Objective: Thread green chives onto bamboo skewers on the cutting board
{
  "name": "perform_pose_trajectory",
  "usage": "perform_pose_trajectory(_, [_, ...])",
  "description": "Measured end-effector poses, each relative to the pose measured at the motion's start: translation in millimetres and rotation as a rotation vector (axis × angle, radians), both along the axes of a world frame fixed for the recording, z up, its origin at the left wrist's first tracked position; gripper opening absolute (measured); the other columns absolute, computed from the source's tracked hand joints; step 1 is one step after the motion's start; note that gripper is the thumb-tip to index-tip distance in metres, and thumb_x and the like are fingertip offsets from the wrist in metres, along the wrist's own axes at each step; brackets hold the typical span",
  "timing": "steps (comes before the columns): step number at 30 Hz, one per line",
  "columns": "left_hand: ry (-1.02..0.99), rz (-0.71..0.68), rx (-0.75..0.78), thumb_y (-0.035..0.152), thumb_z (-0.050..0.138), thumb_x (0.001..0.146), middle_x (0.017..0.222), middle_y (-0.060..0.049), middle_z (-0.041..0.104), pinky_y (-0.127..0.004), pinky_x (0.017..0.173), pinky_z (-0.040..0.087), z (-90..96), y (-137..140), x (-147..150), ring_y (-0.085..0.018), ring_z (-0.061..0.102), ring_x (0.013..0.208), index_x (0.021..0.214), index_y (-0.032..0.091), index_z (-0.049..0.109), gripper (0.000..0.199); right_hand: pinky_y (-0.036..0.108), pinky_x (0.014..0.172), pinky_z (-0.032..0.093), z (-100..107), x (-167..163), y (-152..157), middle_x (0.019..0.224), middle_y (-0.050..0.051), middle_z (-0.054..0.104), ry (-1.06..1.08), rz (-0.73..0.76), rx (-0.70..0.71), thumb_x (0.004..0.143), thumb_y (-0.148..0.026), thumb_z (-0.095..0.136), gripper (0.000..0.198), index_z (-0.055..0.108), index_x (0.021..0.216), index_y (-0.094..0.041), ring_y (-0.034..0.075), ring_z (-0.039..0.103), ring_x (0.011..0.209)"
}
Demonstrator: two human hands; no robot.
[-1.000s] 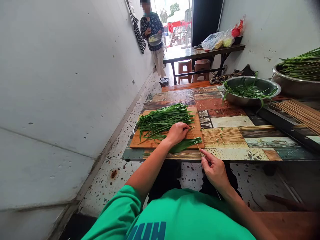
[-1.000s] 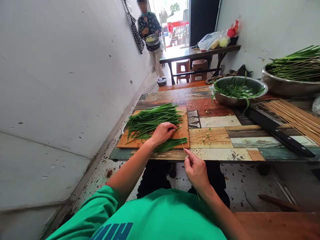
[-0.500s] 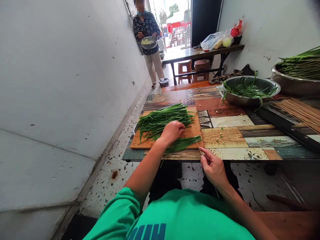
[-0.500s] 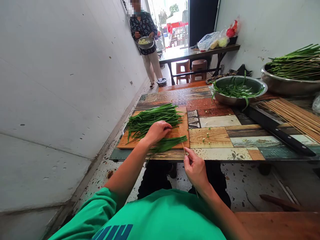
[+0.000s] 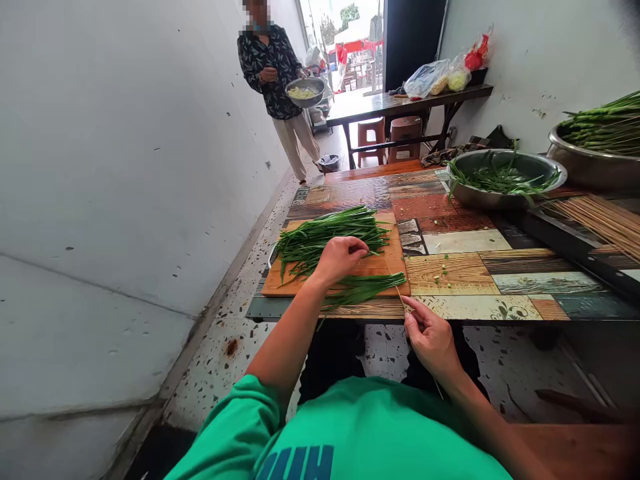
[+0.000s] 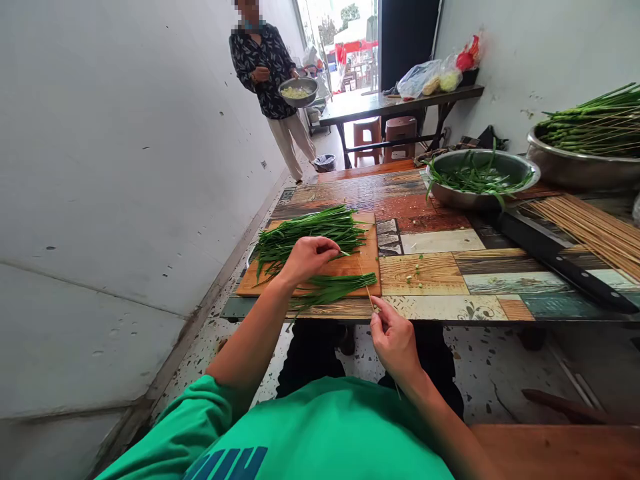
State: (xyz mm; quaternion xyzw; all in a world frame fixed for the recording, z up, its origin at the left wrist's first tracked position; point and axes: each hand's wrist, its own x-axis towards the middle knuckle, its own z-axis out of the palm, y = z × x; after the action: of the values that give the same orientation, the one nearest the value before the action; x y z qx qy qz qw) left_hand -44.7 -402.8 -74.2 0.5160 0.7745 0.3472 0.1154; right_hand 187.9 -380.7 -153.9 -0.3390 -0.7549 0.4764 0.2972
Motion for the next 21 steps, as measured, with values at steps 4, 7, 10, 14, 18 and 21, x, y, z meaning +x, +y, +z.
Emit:
perform_pose_trajectory(4, [-0.348, 0.069, 0.159, 0.023, 0.060, 0.076, 0.072, -0.002, 0.069, -0.020, 0.057, 0.044, 7.0, -12.8, -11.5, -0.008, 0.056, 0.058, 0.083, 0.012, 0.068, 0.015, 0.022, 0.042, 0.036, -1.9, -0.2, 1.4, 0.060, 0.002, 0.060, 0.002, -0.005, 0.004, 0.084, -0.035, 0.048, 0.046, 0.063, 0.117, -0.007, 0.010, 0.045, 0.045])
perform_pose_trajectory(7, [-0.534, 0.078, 0.185, 0.023, 0.059, 0.077, 0.074, -0.004, 0.070, -0.019, 0.055, 0.044, 12.2, -17.3, -20.5, -0.007, 0.057, 0.056, 0.085, 0.010, 0.065, 0.017, 0.022, 0.039, 0.033, -2.2, -1.3, 1.9, 0.056, -0.001, 0.055, 0.005, -0.021, 0.011, 0.084, -0.036, 0.048, 0.046, 0.063, 0.117, -0.008, 0.008, 0.037, 0.040])
perform_pose_trajectory(10, [-0.541, 0.043, 0.207, 0.023, 0.059, 0.078, 0.079, -0.007, 0.071, -0.019, 0.056, 0.046, 23.7, -10.0, -22.0, -0.009, 0.062, 0.062, 0.089, 0.009, 0.066, 0.019, 0.022, 0.038, 0.033, -2.5, -2.8, 2.0, 0.056, -0.001, 0.055, 0.007, -0.012, 0.014, 0.084, -0.036, 0.048, 0.046, 0.063, 0.117, -0.008, 0.008, 0.036, 0.039])
perform_pose_trajectory(14, [-0.332, -0.168, 0.196, 0.019, 0.055, 0.082, 0.095, -0.006, 0.072, -0.024, 0.075, 0.052, 45.7, 23.7, -6.5, -0.012, 0.067, 0.085, 0.103, 0.013, 0.067, 0.024, 0.022, 0.043, 0.039, -1.7, -4.6, 2.6, 0.066, 0.003, 0.064, 0.014, 0.000, 0.039, 0.084, -0.035, 0.048, 0.043, 0.064, 0.114, -0.010, 0.011, 0.049, 0.048])
perform_pose_trajectory(18, [-0.024, -0.476, 0.014, 0.011, 0.060, 0.076, 0.120, -0.005, 0.064, -0.027, 0.088, 0.049, 63.1, 63.8, 6.1, -0.014, 0.063, 0.101, 0.103, 0.022, 0.071, 0.031, 0.023, 0.045, 0.042, 0.6, -4.2, 3.5, 0.063, 0.003, 0.064, 0.010, 0.017, 0.059, 0.085, -0.033, 0.046, 0.041, 0.065, 0.114, -0.010, 0.011, 0.049, 0.046])
perform_pose_trajectory(21, [0.145, -0.276, 0.090, 0.017, 0.059, 0.080, 0.108, -0.007, 0.067, -0.027, 0.079, 0.049, 69.0, 76.4, -2.6, -0.012, 0.063, 0.082, 0.102, 0.019, 0.072, 0.026, 0.024, 0.048, 0.044, 0.8, -3.2, 3.9, 0.065, 0.003, 0.066, 0.013, 0.023, 0.054, 0.085, -0.032, 0.046, 0.042, 0.064, 0.115, -0.008, 0.012, 0.052, 0.048])
